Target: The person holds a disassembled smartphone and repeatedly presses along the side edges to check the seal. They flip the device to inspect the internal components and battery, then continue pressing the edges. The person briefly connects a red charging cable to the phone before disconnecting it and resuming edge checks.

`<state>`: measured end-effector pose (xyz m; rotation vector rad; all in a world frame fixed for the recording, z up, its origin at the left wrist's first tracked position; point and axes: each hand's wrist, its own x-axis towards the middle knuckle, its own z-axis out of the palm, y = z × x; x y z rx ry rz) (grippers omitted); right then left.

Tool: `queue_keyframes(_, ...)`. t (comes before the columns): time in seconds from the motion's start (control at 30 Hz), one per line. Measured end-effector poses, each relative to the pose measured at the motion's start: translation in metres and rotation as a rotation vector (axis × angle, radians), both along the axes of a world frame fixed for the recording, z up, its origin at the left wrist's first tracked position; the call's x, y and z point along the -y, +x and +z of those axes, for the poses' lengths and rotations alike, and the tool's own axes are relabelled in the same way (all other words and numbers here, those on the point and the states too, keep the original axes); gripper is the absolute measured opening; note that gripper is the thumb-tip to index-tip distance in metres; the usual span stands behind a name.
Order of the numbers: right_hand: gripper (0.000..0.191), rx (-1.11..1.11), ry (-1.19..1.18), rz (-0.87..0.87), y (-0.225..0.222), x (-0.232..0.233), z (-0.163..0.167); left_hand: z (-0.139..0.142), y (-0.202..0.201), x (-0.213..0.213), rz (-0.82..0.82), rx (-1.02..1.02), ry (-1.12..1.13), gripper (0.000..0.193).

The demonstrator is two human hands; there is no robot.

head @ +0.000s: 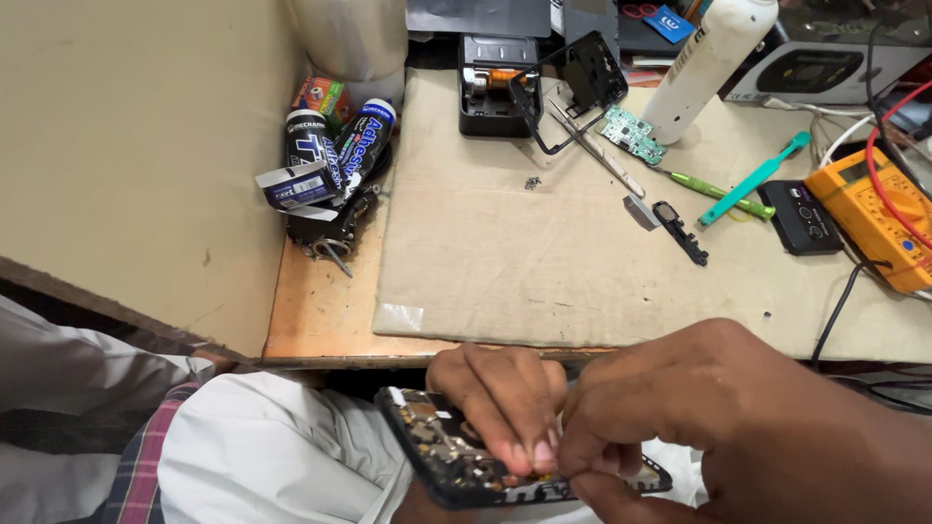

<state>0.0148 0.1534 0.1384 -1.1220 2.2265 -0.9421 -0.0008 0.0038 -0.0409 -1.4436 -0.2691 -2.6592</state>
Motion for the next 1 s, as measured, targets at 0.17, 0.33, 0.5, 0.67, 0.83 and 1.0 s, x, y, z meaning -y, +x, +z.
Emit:
queue_keyframes(0.17,0.011,0.032,0.048,-0.026,-0.002,-0.002,0.001,-0.001,0.019,-0.008,-0.016,0.221,0.023,0.007)
queue_keyframes(0.33,0.013,0.056,0.041,-0.068,-0.002,-0.005,0.001,-0.002,0.03,-0.006,0.023,0.293,-0.074,0.017)
queue_keyframes(0.5,0.016,0.063,0.058,-0.05,-0.002,-0.009,0.003,0.005,0.031,-0.007,-0.033,0.334,-0.053,0.016)
queue_keyframes(0.67,0.013,0.078,0.077,-0.067,-0.003,-0.009,0.003,0.003,0.034,-0.008,-0.05,0.365,-0.051,0.02)
queue_keyframes(0.83,0.011,0.107,0.174,-0.124,-0.002,-0.007,0.005,0.003,0.033,-0.008,-0.06,0.359,-0.038,0.02)
queue_keyframes(1.0,0.009,0.096,0.223,-0.109,-0.005,-0.006,0.006,0.005,0.033,-0.006,-0.038,0.357,-0.056,0.018)
